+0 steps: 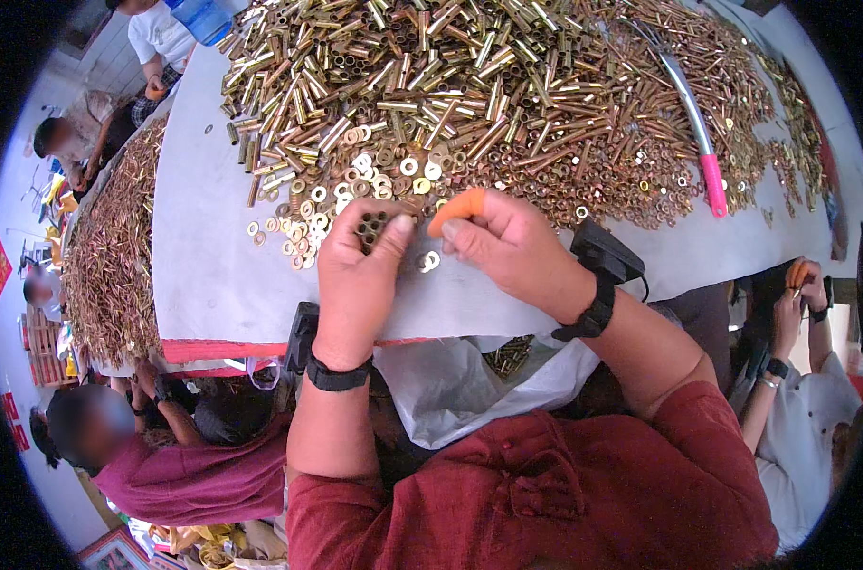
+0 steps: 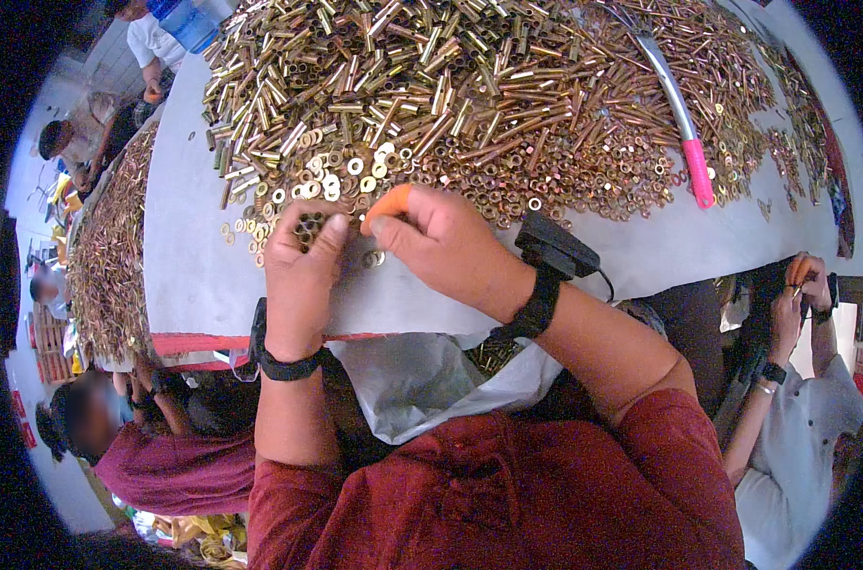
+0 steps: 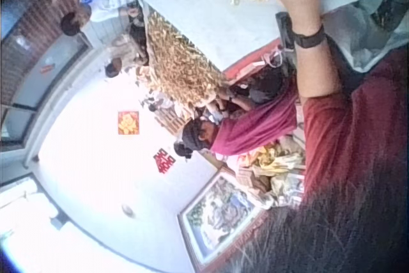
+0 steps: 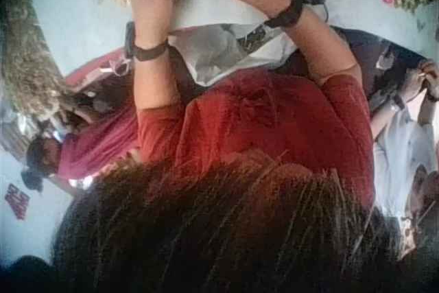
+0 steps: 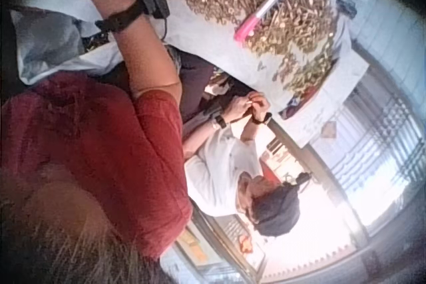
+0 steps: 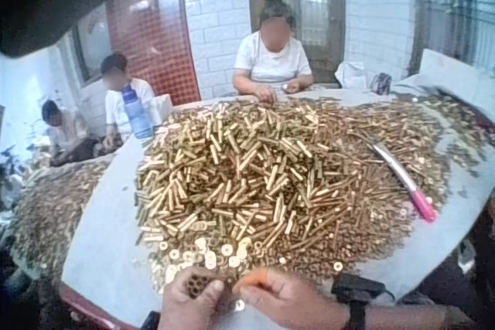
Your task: The person picks up a metal sleeve and a bolt, slides a washer onto the bolt, and then inserts the bolt into the sleeve. They repeat this assembly process, occasionally placing the completed pieces into a white bag.
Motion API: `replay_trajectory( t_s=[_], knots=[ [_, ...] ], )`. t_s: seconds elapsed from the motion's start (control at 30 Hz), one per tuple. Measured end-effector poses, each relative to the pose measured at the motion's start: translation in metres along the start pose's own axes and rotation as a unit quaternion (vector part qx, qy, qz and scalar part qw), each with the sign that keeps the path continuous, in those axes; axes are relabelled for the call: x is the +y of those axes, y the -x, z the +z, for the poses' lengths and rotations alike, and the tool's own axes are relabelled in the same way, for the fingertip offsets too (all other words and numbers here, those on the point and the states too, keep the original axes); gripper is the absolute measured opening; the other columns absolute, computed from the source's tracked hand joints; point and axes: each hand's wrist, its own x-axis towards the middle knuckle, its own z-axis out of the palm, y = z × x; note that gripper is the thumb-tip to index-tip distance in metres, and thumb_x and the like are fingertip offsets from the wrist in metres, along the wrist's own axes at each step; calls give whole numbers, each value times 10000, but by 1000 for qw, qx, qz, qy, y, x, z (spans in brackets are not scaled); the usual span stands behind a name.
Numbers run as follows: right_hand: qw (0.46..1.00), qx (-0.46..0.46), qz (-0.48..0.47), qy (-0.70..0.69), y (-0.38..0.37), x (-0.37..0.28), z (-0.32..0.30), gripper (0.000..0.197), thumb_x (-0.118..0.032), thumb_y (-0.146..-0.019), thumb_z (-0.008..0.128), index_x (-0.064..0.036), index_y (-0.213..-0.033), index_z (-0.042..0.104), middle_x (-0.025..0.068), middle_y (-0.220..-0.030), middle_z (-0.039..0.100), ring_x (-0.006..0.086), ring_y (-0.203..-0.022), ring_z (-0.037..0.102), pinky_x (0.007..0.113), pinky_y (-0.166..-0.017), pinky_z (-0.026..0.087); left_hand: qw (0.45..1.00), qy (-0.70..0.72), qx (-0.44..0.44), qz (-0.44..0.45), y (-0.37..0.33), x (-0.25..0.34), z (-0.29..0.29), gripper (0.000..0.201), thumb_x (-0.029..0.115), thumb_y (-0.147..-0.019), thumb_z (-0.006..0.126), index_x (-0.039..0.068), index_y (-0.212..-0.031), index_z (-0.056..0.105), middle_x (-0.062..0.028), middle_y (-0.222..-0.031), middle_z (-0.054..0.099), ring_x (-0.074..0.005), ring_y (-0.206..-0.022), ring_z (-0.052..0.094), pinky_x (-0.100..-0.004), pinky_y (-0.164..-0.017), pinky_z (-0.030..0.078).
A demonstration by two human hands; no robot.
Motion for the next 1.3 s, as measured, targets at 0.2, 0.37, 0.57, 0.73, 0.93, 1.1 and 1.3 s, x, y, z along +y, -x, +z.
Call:
replay_trajectory(
  t_s=[0.2, 0.37, 0.57, 0.73, 0.93, 1.1, 1.3],
  knots=[
    [787, 99, -193, 577, -6, -33, -31, 234, -68, -853, 614, -68, -1086, 639, 65, -1079, 629, 233, -932, 624, 313, -827, 492, 982, -48, -164, 75, 1, 2, -10, 107, 64, -895, 664, 23, -992, 645, -19, -958, 683, -99, -845, 596, -242, -789, 478],
    [675, 140, -230, 687, -24, -29, -41, 241, -76, -768, 637, -109, -1005, 659, 58, -1123, 583, 281, -988, 580, 381, -807, 492, 991, -22, -128, 8, 0, 3, -2, 178, 28, -904, 619, 23, -1079, 586, -30, -911, 667, -81, -805, 584, -233, -737, 483],
    [698, 155, -252, 653, -31, -27, -45, 152, -104, -791, 638, -101, -943, 646, 56, -981, 616, 290, -916, 589, 406, -775, 497, 984, 123, -106, -73, -4, 9, -6, 182, 14, -913, 540, 43, -1084, 483, -51, -897, 661, -21, -570, 398, -177, -500, 333],
    [942, 180, -149, 239, -27, -28, -23, 277, -34, -884, 612, -67, -1159, 611, 38, -934, 664, 117, -902, 610, 260, -815, 491, 981, 135, -105, -87, -4, 8, -11, 138, 31, -907, 607, 31, -1031, 546, -22, -878, 654, -16, -615, 444, -171, -536, 364],
    [982, 77, -165, 53, -17, -26, 10, 280, -29, -929, 588, -16, -1208, 572, 23, -971, 656, 90, -853, 618, 228, -763, 505, 994, 42, -87, -49, 0, 7, -9, 132, 26, -869, 688, 29, -984, 624, 39, -814, 605, -28, -713, 510, -192, -640, 438],
    [978, 73, -177, 84, -15, -18, 13, 226, -29, -930, 588, -14, -1156, 574, 56, -965, 669, 100, -886, 634, 244, -784, 515, 998, -5, -66, 12, -1, 1, -10, 126, 24, -853, 702, 23, -961, 637, 43, -781, 594, -33, -718, 504, -199, -652, 439],
    [972, 81, -188, 115, -15, -13, 9, 246, -22, -934, 586, -15, -1175, 537, 62, -999, 658, 117, -909, 640, 248, -812, 513, 994, -51, -52, 80, -3, -3, -11, 149, 25, -841, 714, 23, -972, 646, 42, -778, 598, -38, -707, 502, -201, -642, 436]
  ],
)
